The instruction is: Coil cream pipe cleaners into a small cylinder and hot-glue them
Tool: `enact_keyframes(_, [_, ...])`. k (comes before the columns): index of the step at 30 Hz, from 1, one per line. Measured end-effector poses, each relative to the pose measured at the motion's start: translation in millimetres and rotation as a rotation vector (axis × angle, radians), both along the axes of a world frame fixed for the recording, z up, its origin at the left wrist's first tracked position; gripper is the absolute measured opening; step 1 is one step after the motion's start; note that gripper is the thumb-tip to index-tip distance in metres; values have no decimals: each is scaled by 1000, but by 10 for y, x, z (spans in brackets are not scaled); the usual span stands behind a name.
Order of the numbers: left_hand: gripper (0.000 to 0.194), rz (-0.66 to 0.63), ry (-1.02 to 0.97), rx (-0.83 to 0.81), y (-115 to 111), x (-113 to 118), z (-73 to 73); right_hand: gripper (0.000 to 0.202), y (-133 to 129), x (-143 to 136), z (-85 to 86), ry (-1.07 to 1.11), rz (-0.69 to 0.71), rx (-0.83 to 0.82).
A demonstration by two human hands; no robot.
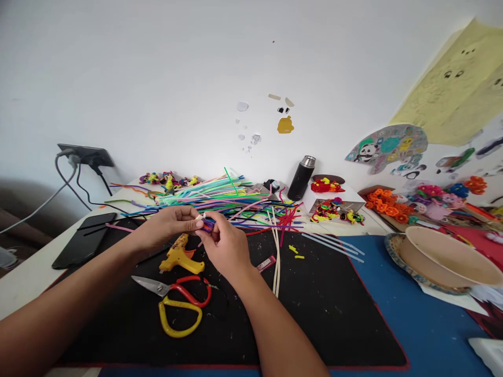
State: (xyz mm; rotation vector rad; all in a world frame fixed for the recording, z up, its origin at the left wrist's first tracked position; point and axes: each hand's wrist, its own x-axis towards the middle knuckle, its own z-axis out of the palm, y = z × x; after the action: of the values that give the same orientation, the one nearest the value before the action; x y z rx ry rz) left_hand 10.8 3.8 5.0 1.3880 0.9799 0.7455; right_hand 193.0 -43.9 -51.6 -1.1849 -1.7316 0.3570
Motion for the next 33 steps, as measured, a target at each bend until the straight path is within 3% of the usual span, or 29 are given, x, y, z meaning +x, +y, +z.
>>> enact_keyframes(11, [52, -21, -47, -59, 42, -14, -106, 27, -25, -10, 27, 19, 5, -1])
enact_keyframes(26, [52, -65, -76, -116, 44, -37, -116, 24, -33, -10, 48, 18, -15, -2])
enact_keyframes(33, [47, -94, -102, -148, 1, -24, -47, 24, -34, -7, 35, -4, -4, -2])
